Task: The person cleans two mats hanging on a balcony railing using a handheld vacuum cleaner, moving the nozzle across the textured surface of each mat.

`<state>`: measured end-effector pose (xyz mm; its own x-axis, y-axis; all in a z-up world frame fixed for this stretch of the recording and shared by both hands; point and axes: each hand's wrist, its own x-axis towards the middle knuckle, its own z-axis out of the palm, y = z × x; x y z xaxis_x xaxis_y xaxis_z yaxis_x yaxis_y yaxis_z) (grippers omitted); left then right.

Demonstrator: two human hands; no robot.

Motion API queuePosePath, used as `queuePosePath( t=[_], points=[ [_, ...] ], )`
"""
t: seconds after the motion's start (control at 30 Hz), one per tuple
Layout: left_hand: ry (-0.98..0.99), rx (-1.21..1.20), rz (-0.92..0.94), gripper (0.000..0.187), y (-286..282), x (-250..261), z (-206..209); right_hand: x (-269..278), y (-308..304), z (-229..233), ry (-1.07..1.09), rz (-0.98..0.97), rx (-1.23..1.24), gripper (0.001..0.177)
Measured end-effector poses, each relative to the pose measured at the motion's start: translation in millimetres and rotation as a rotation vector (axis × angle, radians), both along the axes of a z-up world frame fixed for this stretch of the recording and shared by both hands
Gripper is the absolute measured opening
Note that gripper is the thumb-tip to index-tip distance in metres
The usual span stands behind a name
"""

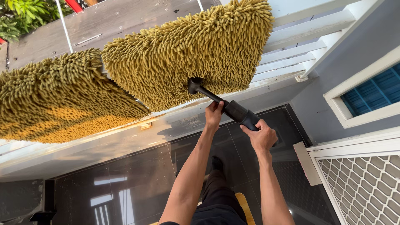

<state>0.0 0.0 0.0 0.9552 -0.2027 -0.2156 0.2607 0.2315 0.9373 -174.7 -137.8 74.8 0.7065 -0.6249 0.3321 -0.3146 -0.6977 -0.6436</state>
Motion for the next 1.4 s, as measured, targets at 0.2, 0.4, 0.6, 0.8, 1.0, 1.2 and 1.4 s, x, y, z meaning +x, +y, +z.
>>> queuePosePath(
  t=[0.2,0.4,0.6,0.8,1.0,1.2,1.4],
  points=[
    [0.062,0.296,-0.124,0.035,-48,6,-2,-14,-22,-4,0.078,-0.128,-0.002,0.058],
    [-0.038,0.560,-0.172,0.035,-79,-4,4,-39,-24,-13,0.065,-0.209,0.073,0.062],
    [-0.017,0.448,-0.256,0.044,-42,-33,26,-51,8,4,0.046,-0.187,0.456,0.056],
    [-0.100,0.307,-0.294,0.065,30,-64,49,-57,46,26,-0.057,-0.095,0.998,0.042],
    [-0.213,0.386,-0.364,0.055,101,-107,73,-61,78,28,-0.043,-0.019,1.137,0.033],
    [-0.114,0.410,-0.486,0.042,129,-144,110,-58,111,27,-0.102,0.084,1.292,0.030],
    [0.030,0.358,-0.548,0.054,153,-167,123,-52,121,2,0.011,0.190,1.136,0.038]
  ],
)
